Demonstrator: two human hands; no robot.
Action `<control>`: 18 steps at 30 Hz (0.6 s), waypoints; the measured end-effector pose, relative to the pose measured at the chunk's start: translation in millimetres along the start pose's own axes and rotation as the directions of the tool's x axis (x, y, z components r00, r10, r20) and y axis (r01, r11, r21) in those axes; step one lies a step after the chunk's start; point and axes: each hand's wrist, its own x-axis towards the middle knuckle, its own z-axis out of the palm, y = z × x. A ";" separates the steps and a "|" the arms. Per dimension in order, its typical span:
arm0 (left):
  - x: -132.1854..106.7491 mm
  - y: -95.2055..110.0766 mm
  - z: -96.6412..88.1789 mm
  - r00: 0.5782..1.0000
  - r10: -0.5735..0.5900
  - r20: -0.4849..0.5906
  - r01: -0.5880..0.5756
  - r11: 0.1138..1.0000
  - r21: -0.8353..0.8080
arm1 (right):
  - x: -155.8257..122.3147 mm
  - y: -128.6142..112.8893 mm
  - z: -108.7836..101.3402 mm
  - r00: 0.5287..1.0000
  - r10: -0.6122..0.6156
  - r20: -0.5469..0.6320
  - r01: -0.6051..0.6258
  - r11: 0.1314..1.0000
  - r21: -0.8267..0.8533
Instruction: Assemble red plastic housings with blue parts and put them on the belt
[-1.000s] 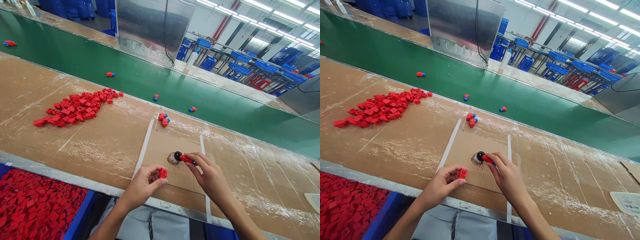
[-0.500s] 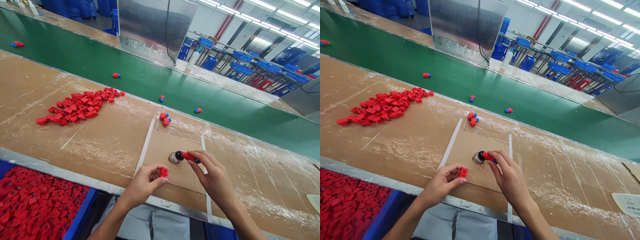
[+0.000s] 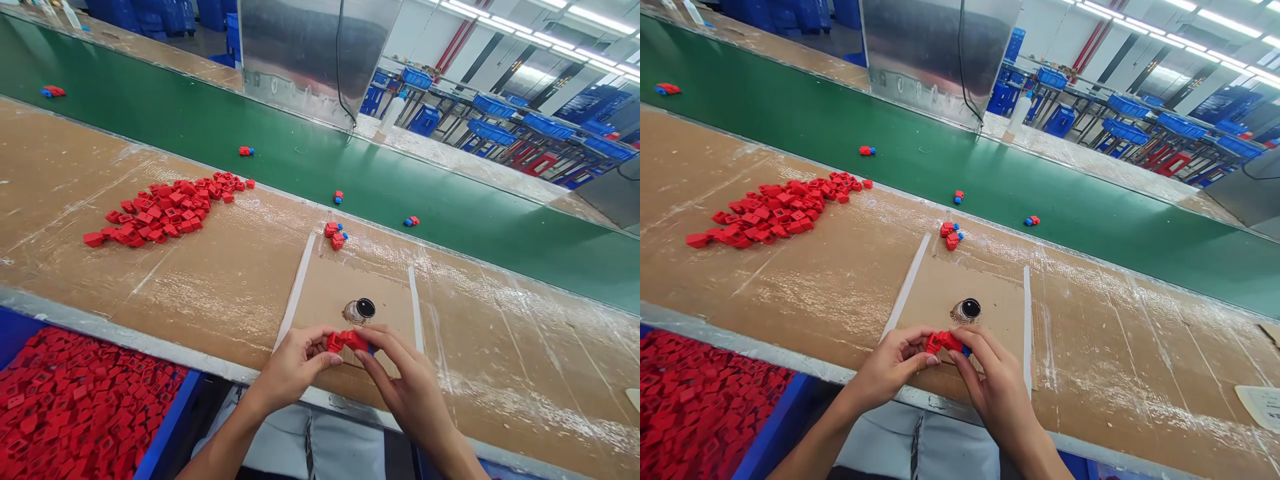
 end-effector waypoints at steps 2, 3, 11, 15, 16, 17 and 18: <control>-0.2 0.4 0.7 1.000 0.004 0.005 -0.004 1.000 -0.001 | -0.4 0.2 1.1 1.000 -0.006 0.009 0.006 1.000 -0.001; -0.5 0.8 0.9 1.000 0.008 0.010 -0.008 1.000 -0.002 | -0.8 0.2 1.9 1.000 -0.009 0.014 0.009 1.000 -0.003; -3.3 6.1 -2.0 0.998 -0.018 0.052 0.013 0.996 0.090 | -5.9 0.4 7.5 0.996 -0.022 0.083 0.022 1.000 0.002; -2.0 8.6 -3.5 0.994 -0.056 0.093 0.047 0.994 0.098 | -9.0 -2.0 11.1 0.992 -0.003 0.122 0.002 1.000 0.011; -1.4 9.0 -3.7 0.993 -0.064 0.102 0.055 0.995 0.086 | -9.4 -2.9 12.0 0.992 0.002 0.126 -0.003 1.000 0.006; -1.0 9.4 -3.9 0.991 -0.070 0.110 0.062 0.995 0.078 | -9.5 -3.8 12.7 0.992 0.005 0.129 -0.005 1.000 0.001; -0.8 9.6 -4.2 0.991 -0.076 0.114 0.067 0.995 0.077 | -9.3 -4.7 13.3 0.991 0.006 0.131 -0.006 1.000 -0.004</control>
